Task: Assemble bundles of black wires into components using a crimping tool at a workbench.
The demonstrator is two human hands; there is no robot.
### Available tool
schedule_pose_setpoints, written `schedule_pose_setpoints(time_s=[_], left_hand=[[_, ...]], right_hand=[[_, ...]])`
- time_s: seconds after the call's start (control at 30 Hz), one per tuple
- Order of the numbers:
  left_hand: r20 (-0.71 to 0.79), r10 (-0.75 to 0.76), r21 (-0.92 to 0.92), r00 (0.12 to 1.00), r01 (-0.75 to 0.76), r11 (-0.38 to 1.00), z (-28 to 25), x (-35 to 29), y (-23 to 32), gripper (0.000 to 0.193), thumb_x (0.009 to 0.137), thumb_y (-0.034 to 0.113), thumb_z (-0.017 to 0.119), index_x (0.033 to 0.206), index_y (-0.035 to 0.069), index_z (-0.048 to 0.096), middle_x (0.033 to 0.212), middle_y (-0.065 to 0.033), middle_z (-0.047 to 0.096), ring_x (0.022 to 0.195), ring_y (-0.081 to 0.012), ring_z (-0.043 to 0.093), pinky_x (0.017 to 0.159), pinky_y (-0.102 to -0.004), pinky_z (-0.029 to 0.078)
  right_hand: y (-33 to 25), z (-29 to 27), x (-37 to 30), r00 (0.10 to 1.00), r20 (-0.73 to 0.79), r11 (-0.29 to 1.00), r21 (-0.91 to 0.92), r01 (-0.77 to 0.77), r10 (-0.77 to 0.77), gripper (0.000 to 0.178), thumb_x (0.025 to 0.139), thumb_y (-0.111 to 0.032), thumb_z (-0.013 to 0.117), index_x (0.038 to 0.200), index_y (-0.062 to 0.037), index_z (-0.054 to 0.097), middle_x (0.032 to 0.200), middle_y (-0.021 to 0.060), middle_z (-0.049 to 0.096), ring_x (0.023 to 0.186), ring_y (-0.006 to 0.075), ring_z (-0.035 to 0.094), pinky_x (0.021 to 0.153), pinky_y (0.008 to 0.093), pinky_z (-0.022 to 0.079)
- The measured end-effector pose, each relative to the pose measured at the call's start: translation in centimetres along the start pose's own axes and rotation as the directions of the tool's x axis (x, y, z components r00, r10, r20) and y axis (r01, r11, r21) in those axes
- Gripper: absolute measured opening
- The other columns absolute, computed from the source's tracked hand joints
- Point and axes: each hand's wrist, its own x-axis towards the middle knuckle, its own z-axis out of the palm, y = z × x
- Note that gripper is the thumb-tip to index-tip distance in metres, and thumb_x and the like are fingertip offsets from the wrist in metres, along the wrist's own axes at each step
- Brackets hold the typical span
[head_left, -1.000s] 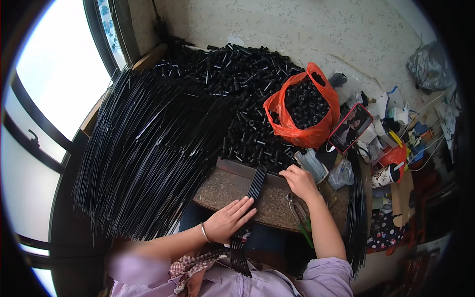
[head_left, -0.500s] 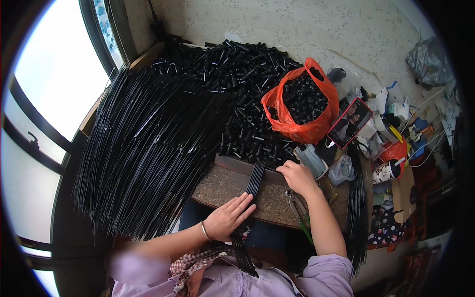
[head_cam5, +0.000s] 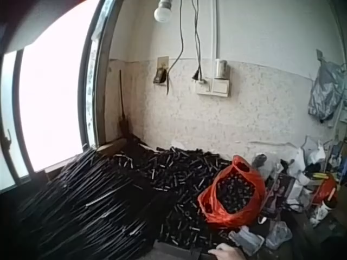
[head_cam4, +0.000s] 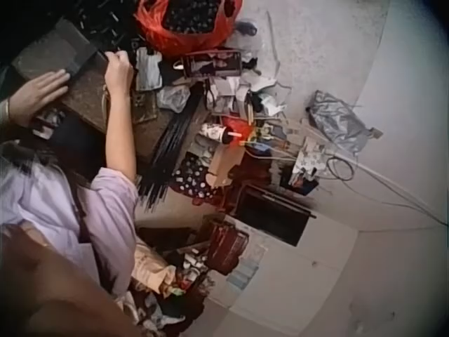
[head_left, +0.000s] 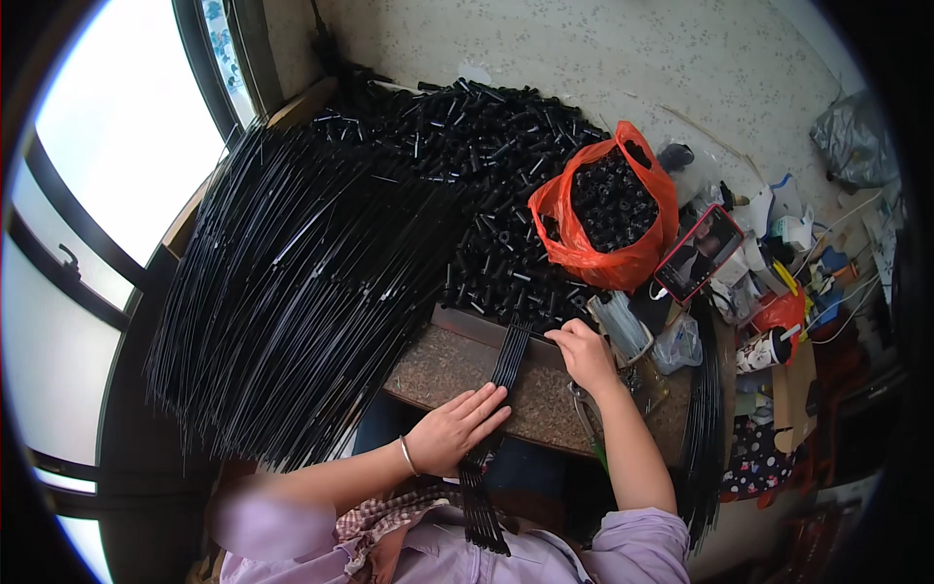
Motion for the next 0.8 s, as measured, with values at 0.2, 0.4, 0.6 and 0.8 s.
schedule_pose_setpoints(time_s=[0.2, 0.4, 0.6, 0.8], left_hand=[[-0.018, -0.005, -0.107, 1.0, 0.003, 0.994, -0.3, -0.2, -0.1, 0.08, 0.068, 0.031, 0.057, 0.135, 0.0, 0.024, 0.141, -0.02, 0.021, 0.131, -0.031, 0.021, 0.104, -0.0393, 0.021], [-0.014, 0.024, -0.079, 1.0, -0.025, 0.997, 0.0, -0.1, 0.1, 0.086, 0.066, 0.036, 0.06, 0.134, -0.001, 0.023, 0.141, -0.0205, 0.021, 0.131, -0.031, 0.022, 0.104, -0.0398, 0.021], [-0.005, 0.015, -0.04, 1.0, -0.016, 0.999, 0.0, -0.4, 0.2, 0.089, 0.065, 0.039, 0.061, 0.134, -0.002, 0.023, 0.14, -0.0212, 0.021, 0.131, -0.0315, 0.023, 0.104, -0.0398, 0.022], [-0.013, 0.009, -0.041, 1.0, -0.009, 0.999, -0.3, -0.7, 0.9, 0.091, 0.064, 0.042, 0.062, 0.134, -0.001, 0.024, 0.14, -0.021, 0.021, 0.131, -0.031, 0.022, 0.104, -0.04, 0.02]], right_hand=[[-0.6, 0.0, -1.0, 0.998, 0.046, 0.998, 0.042, -0.044, 0.042, 0.013, 0.077, -0.001, 0.057, 0.089, -0.003, 0.063, 0.077, 0.0113, 0.056, 0.07, 0.0273, 0.058, 0.061, 0.0326, 0.046], [-1.4, 2.3, 0.8, 0.994, -0.077, 0.992, 0.101, -0.075, 0.083, 0.039, 0.076, -0.002, 0.057, 0.114, -0.0046, 0.047, 0.077, 0.0129, 0.055, 0.068, 0.0326, 0.056, 0.06, 0.0376, 0.045], [1.8, -1.4, 1.3, 0.897, -0.424, 0.992, 0.037, -0.121, 0.125, 0.025, 0.071, -0.009, 0.068, 0.093, -0.0004, 0.059, 0.074, 0.0095, 0.055, 0.057, 0.0182, 0.055, 0.053, 0.0288, 0.044], [6.1, -3.9, -2.2, 0.958, -0.192, 0.915, -0.305, -0.264, 0.213, 0.011, 0.068, -0.01, 0.067, 0.073, -0.0012, 0.063, 0.076, 0.0123, 0.056, 0.074, 0.0301, 0.056, 0.065, 0.0379, 0.045]])
